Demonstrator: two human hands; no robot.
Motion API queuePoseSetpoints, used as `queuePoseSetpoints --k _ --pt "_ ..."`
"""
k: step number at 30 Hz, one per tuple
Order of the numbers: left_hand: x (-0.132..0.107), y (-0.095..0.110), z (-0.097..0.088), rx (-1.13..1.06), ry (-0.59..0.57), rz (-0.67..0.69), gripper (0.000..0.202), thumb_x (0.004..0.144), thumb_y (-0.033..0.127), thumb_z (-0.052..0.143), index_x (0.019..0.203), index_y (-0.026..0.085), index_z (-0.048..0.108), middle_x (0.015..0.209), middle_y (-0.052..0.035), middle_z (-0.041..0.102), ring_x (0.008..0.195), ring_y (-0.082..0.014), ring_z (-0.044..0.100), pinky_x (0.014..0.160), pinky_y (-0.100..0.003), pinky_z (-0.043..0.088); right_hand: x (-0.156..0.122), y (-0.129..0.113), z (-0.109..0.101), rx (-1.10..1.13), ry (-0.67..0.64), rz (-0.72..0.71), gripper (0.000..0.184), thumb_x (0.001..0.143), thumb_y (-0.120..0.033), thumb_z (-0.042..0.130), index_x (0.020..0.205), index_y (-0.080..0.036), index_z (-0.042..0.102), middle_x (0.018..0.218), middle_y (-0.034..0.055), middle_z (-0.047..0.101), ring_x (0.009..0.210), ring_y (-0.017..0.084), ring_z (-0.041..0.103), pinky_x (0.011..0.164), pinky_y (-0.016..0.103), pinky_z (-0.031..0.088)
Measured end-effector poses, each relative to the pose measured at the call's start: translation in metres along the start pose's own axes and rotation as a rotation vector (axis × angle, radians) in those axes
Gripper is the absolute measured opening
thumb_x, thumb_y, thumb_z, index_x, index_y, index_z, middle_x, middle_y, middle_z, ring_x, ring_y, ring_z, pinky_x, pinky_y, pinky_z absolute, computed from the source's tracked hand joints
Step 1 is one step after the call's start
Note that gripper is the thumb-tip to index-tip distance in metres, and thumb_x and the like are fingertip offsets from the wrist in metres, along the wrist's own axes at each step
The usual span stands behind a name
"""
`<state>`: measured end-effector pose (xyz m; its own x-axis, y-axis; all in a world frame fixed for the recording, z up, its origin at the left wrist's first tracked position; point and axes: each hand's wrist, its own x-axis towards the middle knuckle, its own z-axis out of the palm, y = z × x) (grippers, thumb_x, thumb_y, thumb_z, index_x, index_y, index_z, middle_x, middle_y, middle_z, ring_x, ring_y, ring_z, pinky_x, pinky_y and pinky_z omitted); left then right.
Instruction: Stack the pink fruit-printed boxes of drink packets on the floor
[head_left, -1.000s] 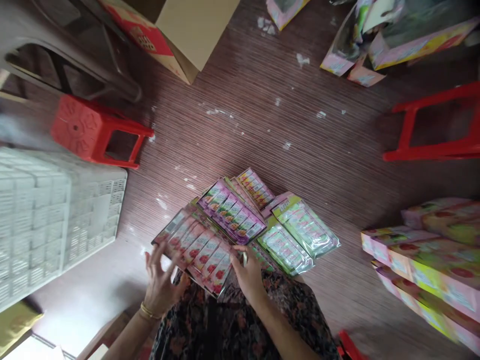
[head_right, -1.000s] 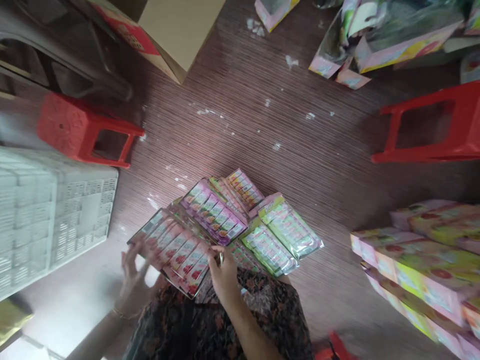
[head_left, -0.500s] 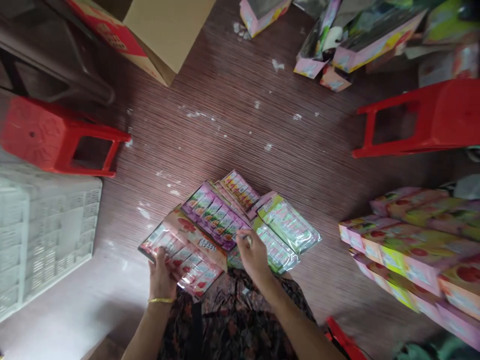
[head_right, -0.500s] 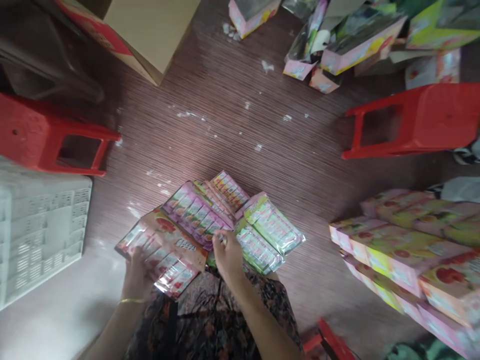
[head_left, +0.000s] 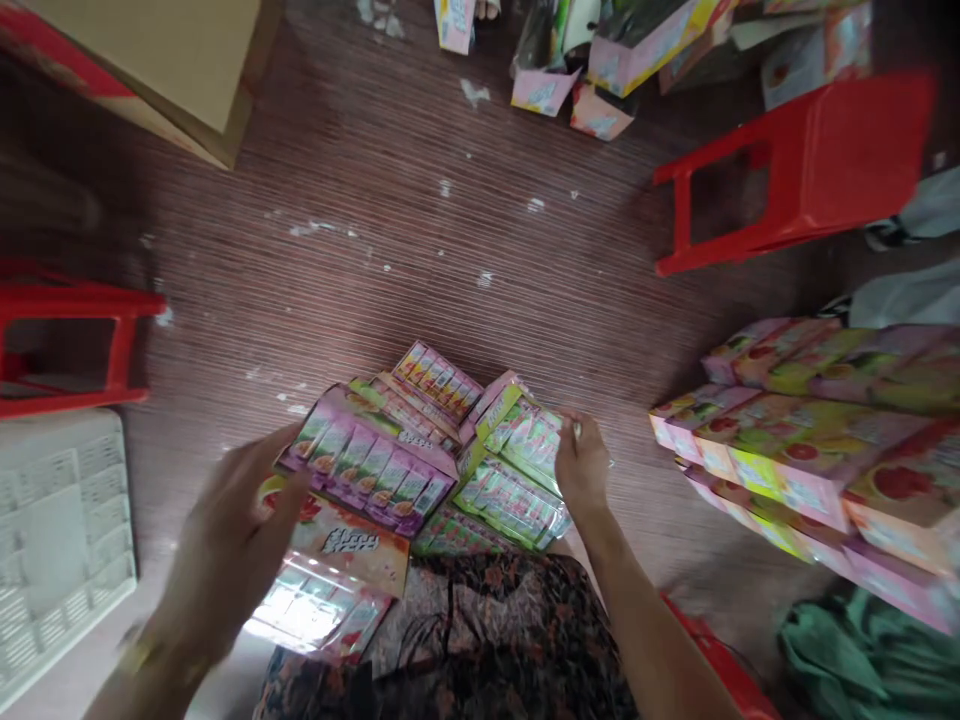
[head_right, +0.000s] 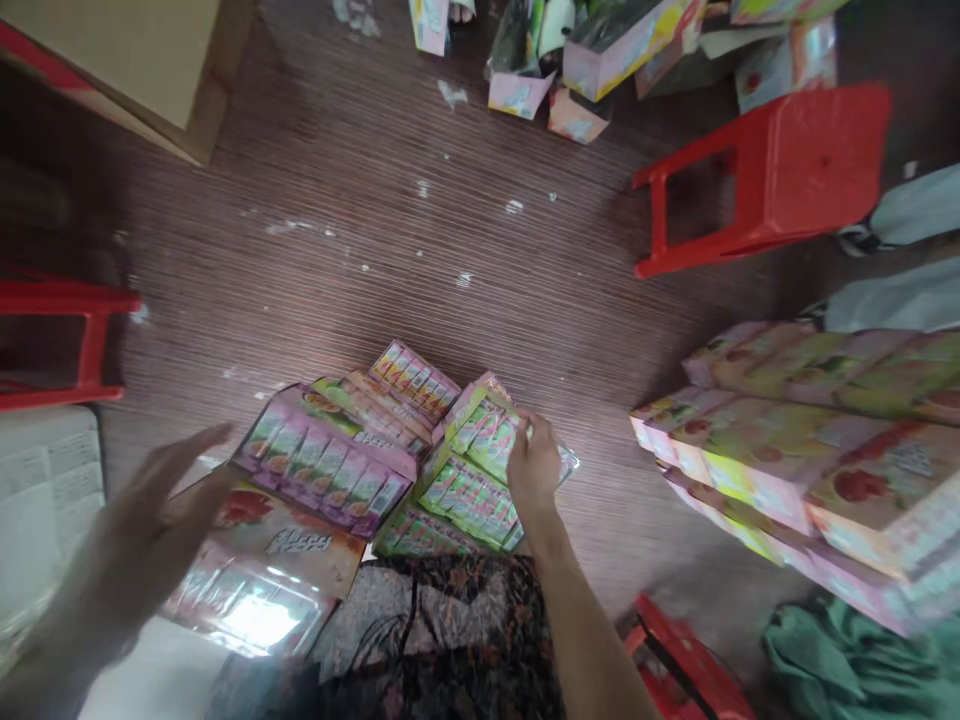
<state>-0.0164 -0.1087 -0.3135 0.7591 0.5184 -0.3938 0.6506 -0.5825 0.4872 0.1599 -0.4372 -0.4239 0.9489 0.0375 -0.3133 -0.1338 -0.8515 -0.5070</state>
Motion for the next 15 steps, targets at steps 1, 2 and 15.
queuePoseSetpoints --k 1,2,15 --pt "0.039 0.017 0.016 0.083 -0.132 0.095 0.055 0.085 0.043 0.045 0.140 0.040 0.051 0.120 -0.0018 0.066 0.110 -0.0288 0.062 0.096 -0.044 0.052 -0.007 0.018 -0.007 -0.029 0.036 -0.004 0.048 0.094 -0.048 0.033 0.107 -0.014 0.064 0.109 0.0170 0.067 0.105 0.027 0.060 0.096 0.047 0.045" --pt "0.078 0.034 0.039 0.205 -0.260 0.199 0.054 0.087 0.038 0.044 0.139 0.032 0.054 0.123 -0.0055 0.065 0.116 -0.0283 0.059 0.103 -0.044 0.048 -0.015 0.037 -0.011 -0.053 0.073 -0.008 0.048 0.094 -0.047 0.033 0.106 -0.013 0.064 0.112 0.0182 0.066 0.109 0.028 0.059 0.098 0.048 0.044" --pt "0.260 0.046 0.359 0.909 -1.064 0.355 0.100 0.060 0.042 0.085 0.148 0.027 0.041 0.146 -0.0192 0.048 0.134 -0.0408 0.041 0.111 -0.059 0.030 -0.083 0.122 -0.002 0.019 0.083 0.211 0.052 0.099 -0.043 0.038 0.144 -0.020 0.046 0.158 0.0132 0.030 0.145 0.027 0.030 0.115 0.053 0.032"
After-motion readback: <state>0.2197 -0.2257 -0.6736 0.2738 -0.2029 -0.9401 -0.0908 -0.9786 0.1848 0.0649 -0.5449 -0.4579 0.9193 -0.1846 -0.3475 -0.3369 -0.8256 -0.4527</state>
